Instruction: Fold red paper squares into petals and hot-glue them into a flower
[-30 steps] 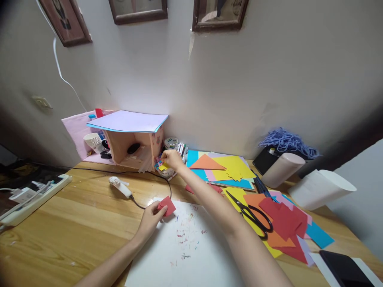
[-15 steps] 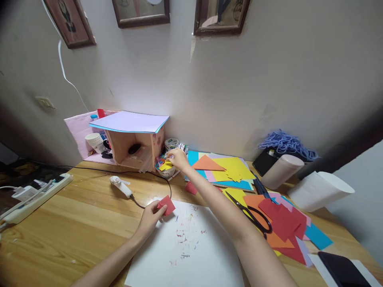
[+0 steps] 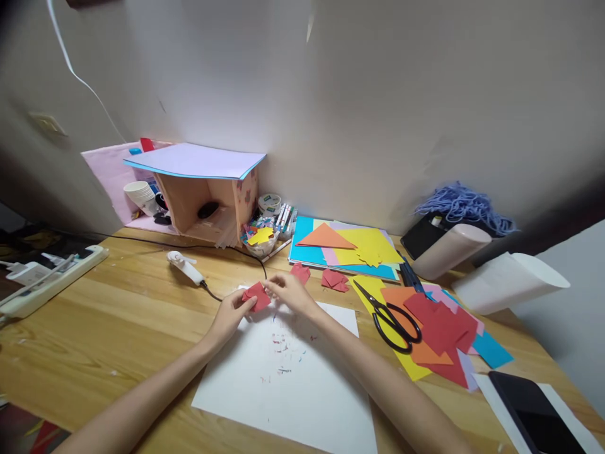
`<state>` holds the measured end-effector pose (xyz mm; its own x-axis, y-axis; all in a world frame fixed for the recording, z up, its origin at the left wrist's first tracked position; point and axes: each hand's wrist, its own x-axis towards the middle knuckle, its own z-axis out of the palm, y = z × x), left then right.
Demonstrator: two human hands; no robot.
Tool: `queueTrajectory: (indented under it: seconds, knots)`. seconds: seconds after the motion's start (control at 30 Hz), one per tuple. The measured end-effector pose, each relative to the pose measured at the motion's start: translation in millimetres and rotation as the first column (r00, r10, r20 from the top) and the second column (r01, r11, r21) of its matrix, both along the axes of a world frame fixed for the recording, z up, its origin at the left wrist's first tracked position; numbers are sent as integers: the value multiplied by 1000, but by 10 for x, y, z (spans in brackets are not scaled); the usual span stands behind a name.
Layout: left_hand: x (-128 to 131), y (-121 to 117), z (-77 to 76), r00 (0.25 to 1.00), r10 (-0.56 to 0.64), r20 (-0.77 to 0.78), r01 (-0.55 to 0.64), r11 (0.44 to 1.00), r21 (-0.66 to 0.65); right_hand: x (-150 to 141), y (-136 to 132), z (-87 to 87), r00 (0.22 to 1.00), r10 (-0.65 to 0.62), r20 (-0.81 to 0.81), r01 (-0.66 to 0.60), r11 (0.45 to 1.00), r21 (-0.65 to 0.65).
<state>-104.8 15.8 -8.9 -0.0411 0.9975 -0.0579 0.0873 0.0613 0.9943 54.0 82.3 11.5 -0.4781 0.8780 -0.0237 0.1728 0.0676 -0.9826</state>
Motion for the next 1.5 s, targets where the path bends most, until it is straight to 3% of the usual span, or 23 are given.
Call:
queueTrajectory:
  seconds: [0.13, 0.2, 0.4, 0.57, 0.87, 1.1, 1.27, 1.5]
  knots:
    - [25, -33, 18, 998, -53, -30, 53, 998, -23, 36, -262, -218, 995, 33, -97, -47, 988, -146]
    - [25, -33, 23, 996, -63, -64, 63, 998, -8, 44, -285, -233, 990, -12, -140, -10, 988, -153]
    - [-45, 50, 30, 997, 61, -36, -62, 998, -14, 85, -244, -216, 956, -200, -217, 155, 966, -207]
    - [-69, 77, 22, 996, 86, 9, -86, 996, 2, 85, -277, -259, 948, -221, -230, 196, 972, -125]
    - [-30, 41, 108, 993, 86, 78, -75, 988, -138, 96, -321, -271, 949, -193, -248, 184, 981, -59]
    - [-35, 46, 37, 993, 28, 117, -26, 999, -19, 92, -329, -298, 947, -191, -258, 182, 982, -57]
    - [-49, 80, -43, 991, 35, 126, -31, 999, -30, 86, -345, -268, 949, -196, -247, 187, 981, -58]
    - [-28, 47, 77, 997, 69, 32, -68, 997, -26, 92, -338, -274, 941, -202, -272, 193, 979, -61]
